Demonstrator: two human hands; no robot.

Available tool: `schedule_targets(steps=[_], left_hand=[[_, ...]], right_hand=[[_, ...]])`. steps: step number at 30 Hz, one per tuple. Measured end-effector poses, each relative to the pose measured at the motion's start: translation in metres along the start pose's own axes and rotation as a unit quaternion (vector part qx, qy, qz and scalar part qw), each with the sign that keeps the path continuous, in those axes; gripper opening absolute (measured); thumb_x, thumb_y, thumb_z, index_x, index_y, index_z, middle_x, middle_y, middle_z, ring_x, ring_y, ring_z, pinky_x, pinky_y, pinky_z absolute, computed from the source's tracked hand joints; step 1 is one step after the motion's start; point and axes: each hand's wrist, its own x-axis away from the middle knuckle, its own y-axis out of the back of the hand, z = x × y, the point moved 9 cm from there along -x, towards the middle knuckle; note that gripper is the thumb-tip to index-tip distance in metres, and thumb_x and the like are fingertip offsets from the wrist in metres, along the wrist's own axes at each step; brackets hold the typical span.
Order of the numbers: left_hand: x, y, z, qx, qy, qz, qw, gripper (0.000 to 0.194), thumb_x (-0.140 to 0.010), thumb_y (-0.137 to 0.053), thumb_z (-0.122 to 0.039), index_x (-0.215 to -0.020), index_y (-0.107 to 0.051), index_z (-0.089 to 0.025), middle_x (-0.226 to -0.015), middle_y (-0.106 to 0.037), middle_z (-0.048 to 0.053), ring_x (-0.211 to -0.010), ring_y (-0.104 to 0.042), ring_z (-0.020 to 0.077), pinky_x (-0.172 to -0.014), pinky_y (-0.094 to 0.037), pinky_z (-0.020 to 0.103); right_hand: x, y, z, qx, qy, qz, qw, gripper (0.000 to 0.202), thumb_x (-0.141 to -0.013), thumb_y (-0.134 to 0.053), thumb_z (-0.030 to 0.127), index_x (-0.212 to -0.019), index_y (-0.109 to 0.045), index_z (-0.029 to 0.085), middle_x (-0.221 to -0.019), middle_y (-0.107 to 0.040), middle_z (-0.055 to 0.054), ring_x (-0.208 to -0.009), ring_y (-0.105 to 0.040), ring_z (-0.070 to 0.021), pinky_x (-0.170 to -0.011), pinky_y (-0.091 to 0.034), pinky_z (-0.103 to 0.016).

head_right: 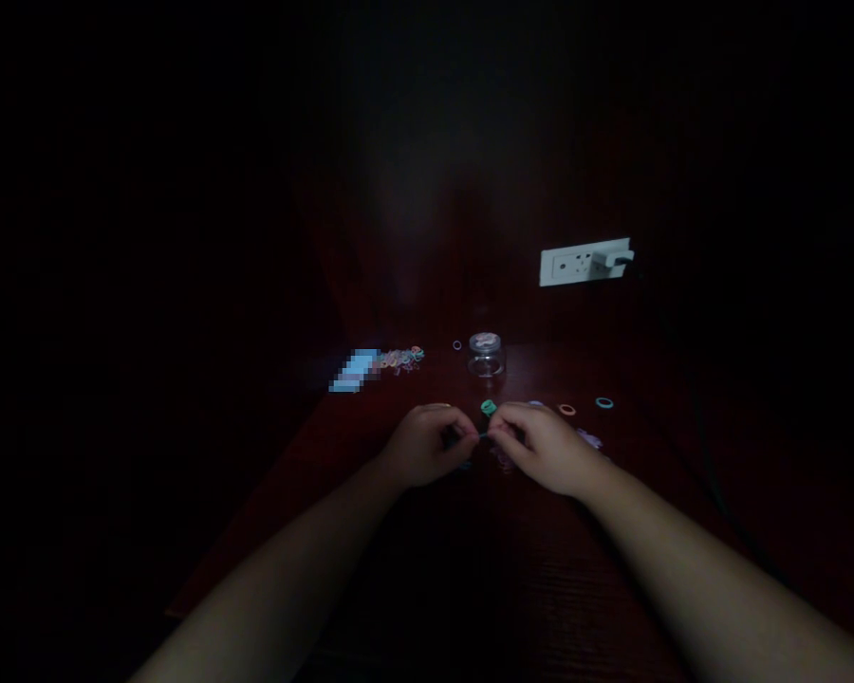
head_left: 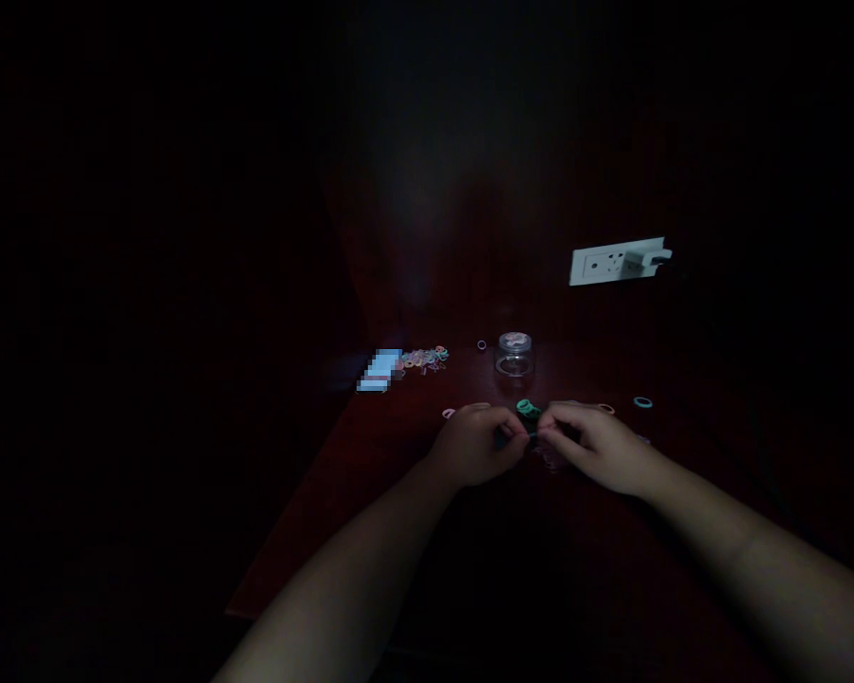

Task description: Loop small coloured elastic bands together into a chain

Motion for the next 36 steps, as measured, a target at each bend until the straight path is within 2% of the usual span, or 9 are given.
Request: schedule_targets(steps=[8, 16, 23, 30, 36], left_hand=[[0.0, 0.001, 0.001, -0.002, 0.0, -0.002, 1.0, 0.009, -0.082, -0.062, -0.026, -0.08, -0.068, -0.019, -0.077, -0.072, 0.001, -0.073, -0.063, 0.0143, -0.073, -0.05, 0.029], [0.001, 0.0, 0.0, 0.0, -0.006, -0.002, 1.0, 0.009, -0.083, -0.062, -0.026, -0.08, -0.067, -0.019, -0.076, -0.071, 0.0, -0.07, -0.063, 0.0135, -0.071, -0.05, 0.029], [0.0, 0.0, 0.0, -0.001, -0.005, 0.001, 1.0, 0.012, -0.084, -0.06, -0.027, -0.081, -0.068, -0.019, -0.077, -0.072, 0.001, -0.072, -0.063, 0.0136, -0.071, -0.05, 0.028], [0.0, 0.002, 0.001, -0.006, -0.004, -0.004, 1.0, 0.011, -0.085, -0.06, -0.026, -0.083, -0.069, -0.02, -0.079, -0.073, 0.001, -0.073, -0.064, 0.0134, -0.074, -0.051, 0.029], [0.001, 0.005, 0.002, -0.019, 0.0, -0.017, 1.0, 0.011, -0.085, -0.06, -0.027, -0.083, -0.068, -0.02, -0.078, -0.072, 0.001, -0.071, -0.064, 0.0129, -0.07, -0.05, 0.027]], right_hand=[[-0.001, 0.006, -0.006, 0.006, -0.015, -0.032, 0.999, 0.02, -0.095, -0.046, 0.028, -0.081, -0.059, 0.019, -0.074, -0.064, -0.002, -0.069, -0.058, -0.0161, -0.064, -0.043, -0.028], [0.001, -0.001, 0.002, -0.029, 0.006, 0.0, 1.0, 0.008, -0.087, -0.054, 0.02, -0.092, -0.061, 0.018, -0.07, -0.06, 0.0, -0.06, -0.054, -0.0133, -0.055, -0.043, -0.025], [0.0, 0.0, 0.004, -0.022, 0.018, -0.006, 1.0, 0.012, -0.089, -0.054, 0.023, -0.08, -0.061, 0.019, -0.069, -0.059, -0.001, -0.06, -0.055, -0.0135, -0.058, -0.044, -0.026], [-0.001, 0.003, 0.003, 0.0, 0.02, -0.015, 1.0, 0.012, -0.089, -0.055, 0.024, -0.08, -0.061, 0.019, -0.069, -0.059, -0.001, -0.061, -0.055, -0.0138, -0.059, -0.043, -0.026], [0.0, 0.004, 0.004, -0.004, 0.022, -0.022, 1.0, 0.012, -0.088, -0.055, 0.022, -0.079, -0.061, 0.019, -0.069, -0.059, -0.001, -0.061, -0.055, -0.0139, -0.058, -0.042, -0.026]])
